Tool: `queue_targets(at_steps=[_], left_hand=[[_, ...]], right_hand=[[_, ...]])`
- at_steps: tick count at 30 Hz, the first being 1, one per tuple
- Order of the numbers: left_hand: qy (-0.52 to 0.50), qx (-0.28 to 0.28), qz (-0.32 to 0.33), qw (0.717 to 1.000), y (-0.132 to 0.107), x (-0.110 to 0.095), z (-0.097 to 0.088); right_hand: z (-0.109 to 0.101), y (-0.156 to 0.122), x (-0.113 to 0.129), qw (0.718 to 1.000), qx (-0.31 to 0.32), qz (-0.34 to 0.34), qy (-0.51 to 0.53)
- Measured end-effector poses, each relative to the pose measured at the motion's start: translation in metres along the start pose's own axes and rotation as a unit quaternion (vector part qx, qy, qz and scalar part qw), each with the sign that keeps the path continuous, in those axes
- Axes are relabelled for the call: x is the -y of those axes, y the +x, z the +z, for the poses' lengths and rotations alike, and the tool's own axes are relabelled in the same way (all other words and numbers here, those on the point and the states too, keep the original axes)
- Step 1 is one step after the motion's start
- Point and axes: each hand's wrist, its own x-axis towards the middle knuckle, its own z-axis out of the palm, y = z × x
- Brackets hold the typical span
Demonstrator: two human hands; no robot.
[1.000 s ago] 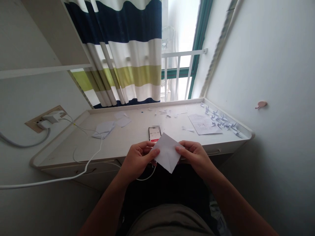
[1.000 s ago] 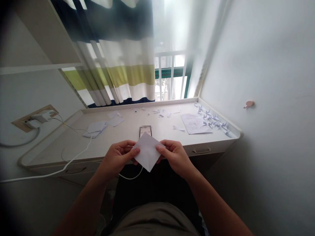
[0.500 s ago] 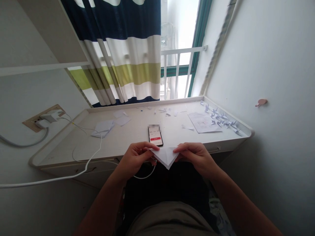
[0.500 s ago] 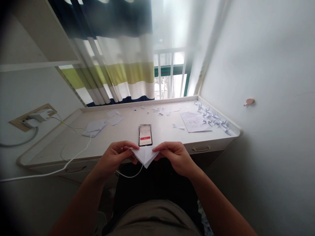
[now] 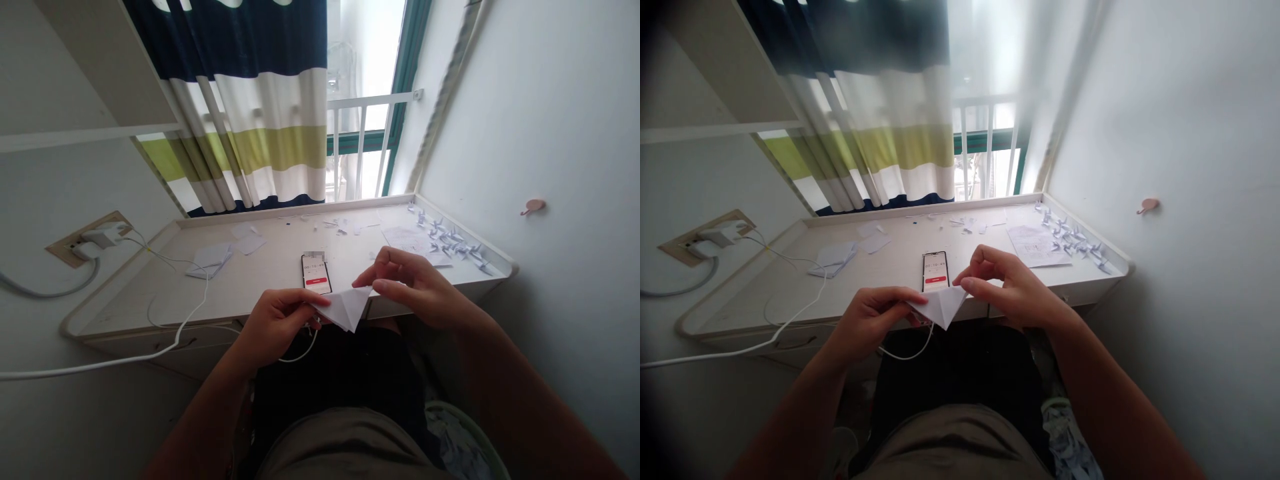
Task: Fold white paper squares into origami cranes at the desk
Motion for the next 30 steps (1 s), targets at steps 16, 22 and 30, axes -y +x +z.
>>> queue_targets(at_steps=[16,22,30], left_hand=[[-0.109,-0.033,-0.019,0.993,-0.003,-0.001,0.005],[-0.072,-0.075,-0.007,0.995,-0.002,-0.001,0.008],[-0.065,-0.054,-0.014,0.996,-0.002,-0.003,0.007]], right_hand=[[0.021,0.001,0.002,0.999,0.044,0.029,-0.015],[0.025,-0.001,-0.002,0.998,0.049,0.047,0.007],[0.025,-0.002,-0.005,0.996,0.047,0.063,0.034]])
